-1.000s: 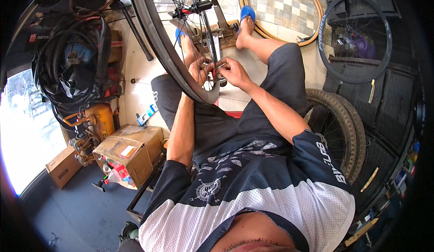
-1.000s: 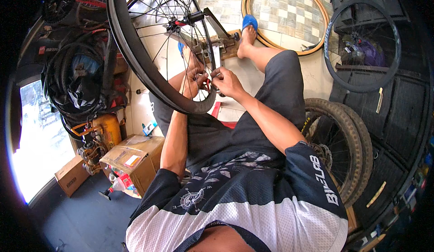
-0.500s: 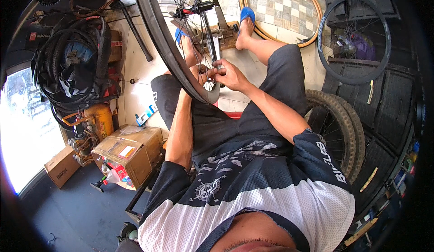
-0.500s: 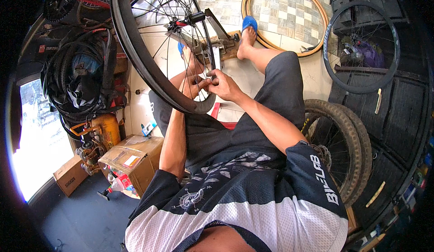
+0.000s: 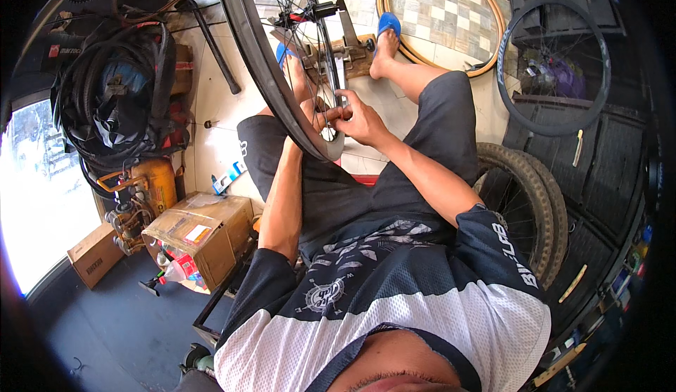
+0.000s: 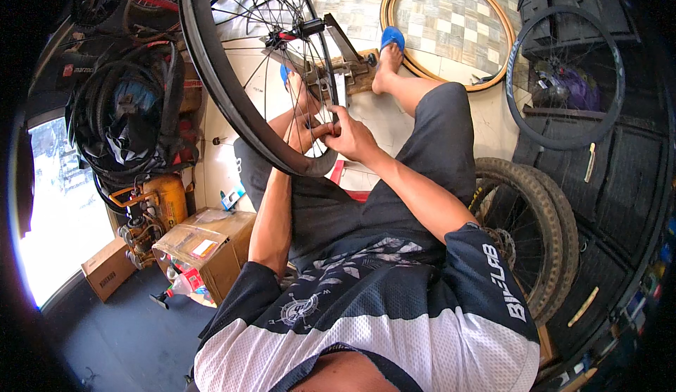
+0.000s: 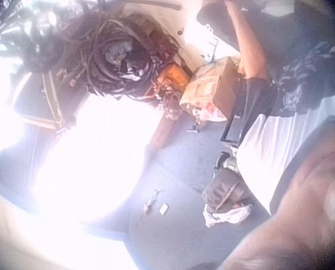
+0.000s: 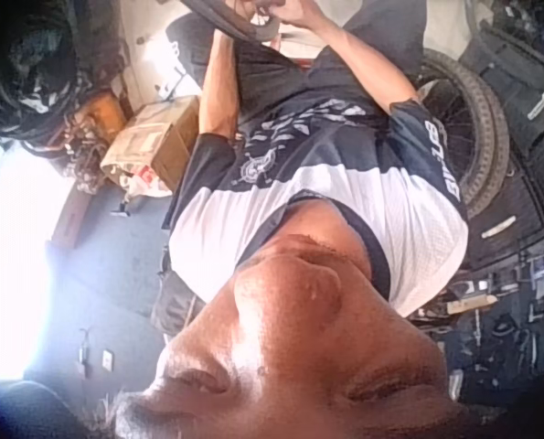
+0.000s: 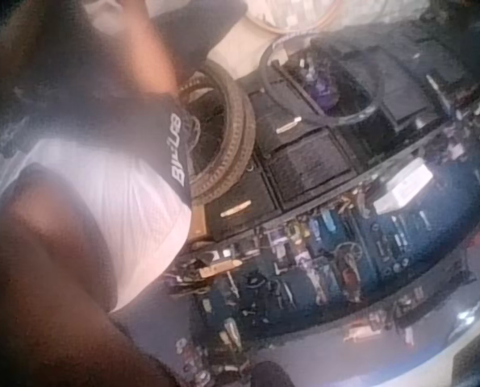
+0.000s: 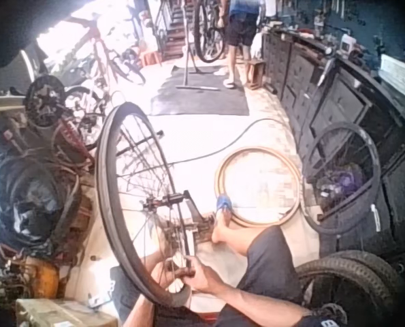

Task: The person sits on the floor and uses a spoke wrench to adjust the tension of spokes on a bicycle wheel mounted in a truing stand. They rotate the wheel and make small adjustments to individual spokes to align the rim.

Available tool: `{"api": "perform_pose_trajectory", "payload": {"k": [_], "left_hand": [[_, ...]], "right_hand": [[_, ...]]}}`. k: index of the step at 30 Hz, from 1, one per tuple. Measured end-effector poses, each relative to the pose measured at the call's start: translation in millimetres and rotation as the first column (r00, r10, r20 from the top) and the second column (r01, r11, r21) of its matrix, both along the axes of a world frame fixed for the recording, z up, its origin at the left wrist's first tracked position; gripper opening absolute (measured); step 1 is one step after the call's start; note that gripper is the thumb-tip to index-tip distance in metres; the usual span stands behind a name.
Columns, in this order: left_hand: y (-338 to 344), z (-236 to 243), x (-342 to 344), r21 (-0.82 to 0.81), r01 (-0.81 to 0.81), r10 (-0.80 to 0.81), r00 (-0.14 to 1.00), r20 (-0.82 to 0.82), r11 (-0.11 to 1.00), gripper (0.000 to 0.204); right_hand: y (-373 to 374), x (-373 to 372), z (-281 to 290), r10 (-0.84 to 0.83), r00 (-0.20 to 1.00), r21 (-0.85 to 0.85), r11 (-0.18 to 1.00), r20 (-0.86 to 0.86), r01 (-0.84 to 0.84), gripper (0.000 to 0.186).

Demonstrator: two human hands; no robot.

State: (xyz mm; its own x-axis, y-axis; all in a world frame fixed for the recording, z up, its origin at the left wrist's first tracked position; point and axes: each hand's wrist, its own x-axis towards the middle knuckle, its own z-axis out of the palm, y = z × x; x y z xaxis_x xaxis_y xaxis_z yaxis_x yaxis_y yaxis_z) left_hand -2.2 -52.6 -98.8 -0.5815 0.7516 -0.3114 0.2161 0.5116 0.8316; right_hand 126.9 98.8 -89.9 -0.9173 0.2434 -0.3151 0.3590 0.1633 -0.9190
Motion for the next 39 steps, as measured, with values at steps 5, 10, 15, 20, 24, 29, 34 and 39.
{"api": "perform_pose_trajectory", "payload": {"k": [5, 10, 15, 20, 24, 29, 34, 39], "left_hand": [[17, 14, 9, 0.039, 0.01, -0.006, 0.996, -0.088, 0.999, 0.045], [13, 19, 9, 0.109, -0.229, 0.201, 0.954, 0.221, 0.967, 0.047], [29, 36, 21, 0.088, -0.192, 0.171, 0.964, 0.202, 0.978, 0.044], [26, 49, 15, 0.112, -0.269, 0.241, 0.946, 0.219, 0.957, 0.039], [8, 19, 1, 0.026, -0.092, 0.083, 0.969, 0.231, 0.995, 0.04], [12, 9, -2, -0.123, 0.119, -0.141, 0.973, -0.181, 0.985, 0.043], [23, 35, 11, 0.018, -0.185, 0.183, 0.98, 0.08, 0.983, 0.036], [8, 34, 6, 0.085, -0.184, 0.166, 0.969, 0.181, 0.979, 0.035]], "right_hand": [[-7, -1, -3, -0.08, 0.991, 0.27, 0.957, -0.106, 0.106, 0.074], [1, 0, -14, -0.04, 0.998, -0.229, 0.973, -0.052, 0.027, 0.075], [-1, 3, -1, -0.089, 0.993, 0.199, 0.975, -0.081, 0.103, 0.075], [-1, 2, 0, -0.062, 0.994, 0.024, 0.998, -0.093, 0.065, 0.074], [1, 2, -11, -0.054, 0.993, -0.279, 0.96, -0.107, 0.022, 0.073], [-4, 1, 8, -0.045, 0.996, 0.211, 0.976, -0.075, 0.06, 0.07], [0, 5, 5, -0.087, 0.994, -0.03, 0.996, -0.073, 0.085, 0.069], [5, 1, 1, -0.047, 0.993, -0.31, 0.951, -0.104, 0.012, 0.067]]}}
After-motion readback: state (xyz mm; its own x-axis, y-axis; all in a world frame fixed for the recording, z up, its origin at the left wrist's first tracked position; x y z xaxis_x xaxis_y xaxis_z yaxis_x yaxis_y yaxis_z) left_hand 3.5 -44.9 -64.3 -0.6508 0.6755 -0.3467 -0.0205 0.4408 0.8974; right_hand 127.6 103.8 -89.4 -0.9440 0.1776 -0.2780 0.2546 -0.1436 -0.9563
